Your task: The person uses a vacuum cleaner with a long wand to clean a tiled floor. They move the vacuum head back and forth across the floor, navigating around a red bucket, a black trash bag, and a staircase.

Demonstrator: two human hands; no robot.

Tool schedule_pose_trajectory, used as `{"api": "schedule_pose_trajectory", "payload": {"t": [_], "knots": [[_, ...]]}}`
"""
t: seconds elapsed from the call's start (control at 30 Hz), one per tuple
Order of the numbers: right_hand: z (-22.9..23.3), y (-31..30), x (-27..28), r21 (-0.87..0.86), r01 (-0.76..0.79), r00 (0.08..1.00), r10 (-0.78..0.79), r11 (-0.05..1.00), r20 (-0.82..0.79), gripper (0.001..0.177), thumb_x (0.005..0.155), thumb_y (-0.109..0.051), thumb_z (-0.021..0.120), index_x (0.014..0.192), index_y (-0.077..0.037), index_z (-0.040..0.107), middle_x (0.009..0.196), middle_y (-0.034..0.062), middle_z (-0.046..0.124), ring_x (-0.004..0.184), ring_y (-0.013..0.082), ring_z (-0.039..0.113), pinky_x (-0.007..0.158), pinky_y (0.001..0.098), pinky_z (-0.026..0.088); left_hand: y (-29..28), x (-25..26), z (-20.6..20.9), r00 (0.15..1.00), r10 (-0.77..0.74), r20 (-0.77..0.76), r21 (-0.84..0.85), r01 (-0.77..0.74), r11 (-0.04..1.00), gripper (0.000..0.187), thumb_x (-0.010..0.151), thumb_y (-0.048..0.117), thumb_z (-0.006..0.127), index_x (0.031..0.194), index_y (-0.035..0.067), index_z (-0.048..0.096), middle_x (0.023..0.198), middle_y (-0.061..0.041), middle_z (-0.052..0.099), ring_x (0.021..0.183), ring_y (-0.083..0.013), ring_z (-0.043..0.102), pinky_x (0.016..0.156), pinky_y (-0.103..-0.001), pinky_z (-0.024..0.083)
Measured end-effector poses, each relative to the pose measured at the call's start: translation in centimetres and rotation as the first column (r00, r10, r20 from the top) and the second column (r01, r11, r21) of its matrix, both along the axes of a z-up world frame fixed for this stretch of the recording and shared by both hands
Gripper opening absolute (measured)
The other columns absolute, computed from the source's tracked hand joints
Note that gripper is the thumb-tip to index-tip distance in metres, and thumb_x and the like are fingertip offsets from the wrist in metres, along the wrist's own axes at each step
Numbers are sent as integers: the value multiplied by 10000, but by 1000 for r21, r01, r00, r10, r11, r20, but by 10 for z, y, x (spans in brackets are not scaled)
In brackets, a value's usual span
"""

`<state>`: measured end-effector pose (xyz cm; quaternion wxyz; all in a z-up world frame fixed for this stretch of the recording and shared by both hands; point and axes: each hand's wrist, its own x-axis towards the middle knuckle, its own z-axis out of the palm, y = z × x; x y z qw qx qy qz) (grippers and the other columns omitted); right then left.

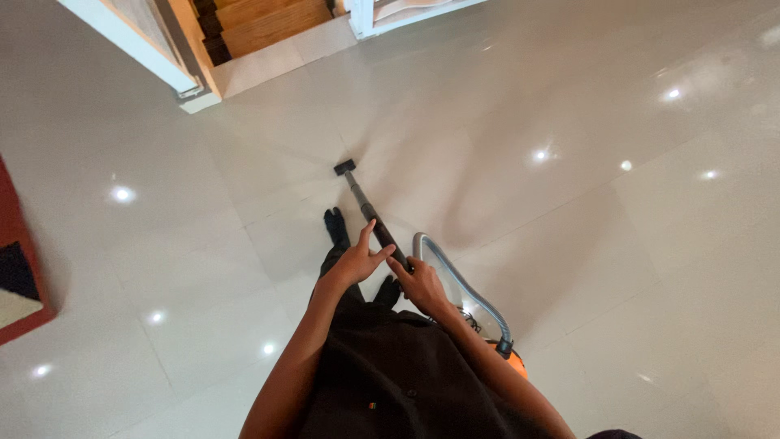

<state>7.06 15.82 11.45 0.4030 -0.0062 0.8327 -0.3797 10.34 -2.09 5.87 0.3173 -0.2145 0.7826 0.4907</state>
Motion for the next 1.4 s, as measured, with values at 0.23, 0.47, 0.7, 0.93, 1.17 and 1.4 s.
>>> {"api": "schedule_pose_trajectory", "payload": {"t": [0.23, 0.47, 0.7, 0.93, 1.17, 1.4], "knots": [[-44, -34, -23, 44, -32, 998, 34, 999, -58, 552, 959, -547, 579, 872, -10, 672, 618, 102, 661, 534, 187, 667, 520, 376, 523, -25, -28, -7, 999, 41, 8, -90, -40, 995, 931, 946, 635, 516, 1652, 275, 27, 1241, -189, 698, 1143, -359, 695, 954, -472, 552], [-79, -111, -87, -32, 50, 999, -50, 998, -1, 538, 968, -533, 614, 873, -4, 643, 624, 56, 611, 565, 157, 622, 539, 346, 520, -96, -95, -22, 993, 99, 65, -109, -91, 990, 892, 942, 624, 507, 1646, 292, 72, 1142, -144, 751, 1032, -336, 744, 869, -463, 600], [-118, -217, -182, 4, 47, 997, -48, 999, 57, 480, 966, -523, 599, 883, -53, 651, 607, 32, 606, 546, 135, 608, 521, 333, 489, -199, -184, -70, 988, 138, -74, -136, -147, 980, 891, 912, 664, 563, 1613, 294, 157, 1149, -129, 753, 1072, -324, 727, 869, -447, 587], [-161, -307, -258, -42, 113, 991, -109, 993, 74, 524, 953, -556, 642, 891, -36, 661, 627, 38, 597, 562, 125, 588, 514, 334, 458, -291, -258, -94, 977, 171, -130, -138, -189, 972, 893, 918, 648, 579, 1626, 304, 158, 1131, -144, 758, 1059, -351, 730, 860, -468, 585], [-172, -353, -311, -4, 72, 996, -72, 997, 53, 543, 927, -590, 634, 854, -53, 659, 599, 22, 599, 538, 122, 593, 512, 317, 468, -337, -308, -102, 970, 183, -159, -148, -207, 967, 884, 920, 624, 604, 1615, 308, 160, 1143, -149, 749, 1073, -360, 720, 877, -481, 576], [-166, -321, -287, 26, 35, 996, -37, 999, 77, 572, 955, -602, 615, 854, -40, 659, 604, 13, 584, 535, 112, 562, 495, 333, 437, -312, -282, -111, 958, 191, -214, -141, -224, 964, 888, 886, 596, 700, 1575, 230, 277, 1296, -227, 659, 1203, -382, 654, 945, -491, 547]]}}
